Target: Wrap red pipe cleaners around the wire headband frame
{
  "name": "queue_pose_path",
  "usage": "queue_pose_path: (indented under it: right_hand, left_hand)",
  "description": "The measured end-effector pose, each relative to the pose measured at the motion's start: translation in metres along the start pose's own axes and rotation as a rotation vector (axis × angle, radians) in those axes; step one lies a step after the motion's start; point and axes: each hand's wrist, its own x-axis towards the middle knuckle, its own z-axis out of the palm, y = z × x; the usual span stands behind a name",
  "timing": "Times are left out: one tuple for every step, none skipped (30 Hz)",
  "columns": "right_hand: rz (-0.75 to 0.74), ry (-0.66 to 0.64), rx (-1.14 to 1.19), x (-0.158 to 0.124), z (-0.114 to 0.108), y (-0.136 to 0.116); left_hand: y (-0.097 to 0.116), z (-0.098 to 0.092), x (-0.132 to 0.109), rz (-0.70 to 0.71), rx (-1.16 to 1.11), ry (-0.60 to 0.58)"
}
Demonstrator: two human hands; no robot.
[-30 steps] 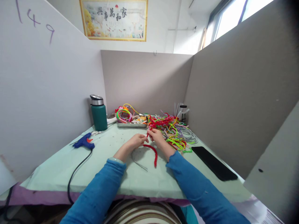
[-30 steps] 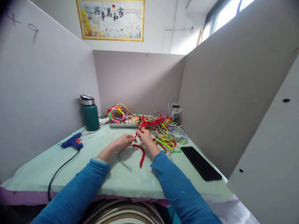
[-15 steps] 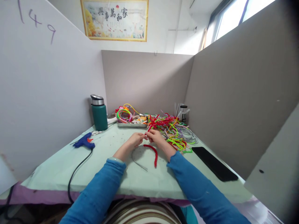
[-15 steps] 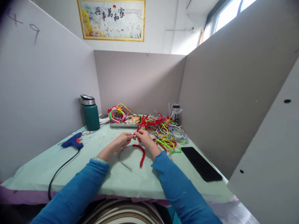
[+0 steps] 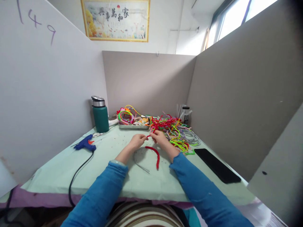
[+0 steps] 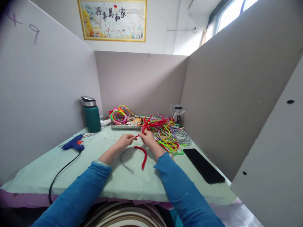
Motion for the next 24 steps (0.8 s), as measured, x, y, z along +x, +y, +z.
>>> queue_pose_path:
  right_hand:
    - [0.016, 0.021, 0.033, 0.001, 0.0, 0.001]
    - [0.033, 0.035, 0.066, 0.002, -0.001, 0.002]
    - [0.05, 0.039, 0.099, 0.002, -0.001, 0.003]
    - [0.065, 0.026, 0.13, 0.003, -0.001, 0.004]
    - [0.076, -0.001, 0.157, 0.003, -0.001, 0.005]
    - [0.08, -0.038, 0.175, 0.003, 0.0, 0.006]
    - [0.076, -0.078, 0.182, 0.002, 0.001, 0.006]
    - [0.065, -0.113, 0.179, 0.002, 0.002, 0.005]
    - [0.053, -0.136, 0.17, 0.0, 0.003, 0.004]
    - [0.042, -0.151, 0.161, -0.001, 0.004, 0.003]
    - [0.034, -0.164, 0.152, -0.002, 0.005, 0.002]
    - [0.03, -0.179, 0.144, -0.004, 0.006, 0.0]
    - [0.027, -0.193, 0.135, -0.005, 0.006, -0.001]
    - [0.023, -0.201, 0.123, -0.006, 0.007, -0.002]
    - [0.015, -0.197, 0.106, -0.006, 0.008, -0.003]
    - [0.004, -0.181, 0.091, -0.006, 0.008, -0.003]
    - [-0.006, -0.154, 0.08, -0.005, 0.008, -0.003]
    - [-0.01, -0.123, 0.081, -0.004, 0.008, -0.002]
    - [-0.006, -0.095, 0.094, -0.003, 0.008, 0.0]
    - [0.005, -0.071, 0.116, -0.001, 0.007, 0.001]
    - [0.021, -0.049, 0.147, 0.001, 0.006, 0.003]
    - [0.043, -0.037, 0.181, 0.002, 0.006, 0.005]
    - [0.063, -0.037, 0.216, 0.004, 0.005, 0.007]
    - [0.079, -0.051, 0.25, 0.004, 0.004, 0.008]
  left_hand:
    - [0.001, 0.0, 0.0, -0.006, -0.019, -0.007]
    - [0.002, 0.0, -0.001, -0.016, -0.042, -0.012]
    - [0.003, -0.001, -0.001, -0.032, -0.07, -0.017]
    - [0.003, -0.001, -0.001, -0.056, -0.104, -0.026]
    - [0.004, -0.001, -0.001, -0.089, -0.141, -0.038]
    - [0.004, -0.001, -0.002, -0.126, -0.18, -0.055]
    - [0.004, -0.001, -0.002, -0.157, -0.217, -0.075]
    - [0.004, -0.002, -0.003, -0.177, -0.248, -0.096]
    - [0.004, -0.002, -0.004, -0.184, -0.272, -0.113]
    - [0.004, -0.002, -0.004, -0.179, -0.286, -0.125]
    - [0.004, -0.001, -0.005, -0.168, -0.29, -0.129]
    - [0.003, -0.001, -0.004, -0.156, -0.283, -0.126]
    - [0.003, 0.0, -0.004, -0.149, -0.265, -0.114]
    - [0.002, 0.0, -0.003, -0.146, -0.241, -0.096]
    - [0.001, 0.001, -0.002, -0.146, -0.218, -0.075]
    - [0.001, 0.002, -0.001, -0.148, -0.202, -0.052]
    - [0.001, 0.002, 0.0, -0.148, -0.201, -0.036]
    - [0.001, 0.002, 0.0, -0.145, -0.215, -0.031]
    - [0.002, 0.002, 0.0, -0.139, -0.242, -0.039]
    - [0.003, 0.002, -0.001, -0.132, -0.277, -0.061]
    - [0.004, 0.001, -0.002, -0.127, -0.314, -0.091]
    - [0.004, 0.0, -0.003, -0.125, -0.352, -0.125]
    - [0.005, -0.001, -0.005, -0.131, -0.389, -0.155]
    - [0.005, -0.003, -0.006, -0.144, -0.428, -0.179]
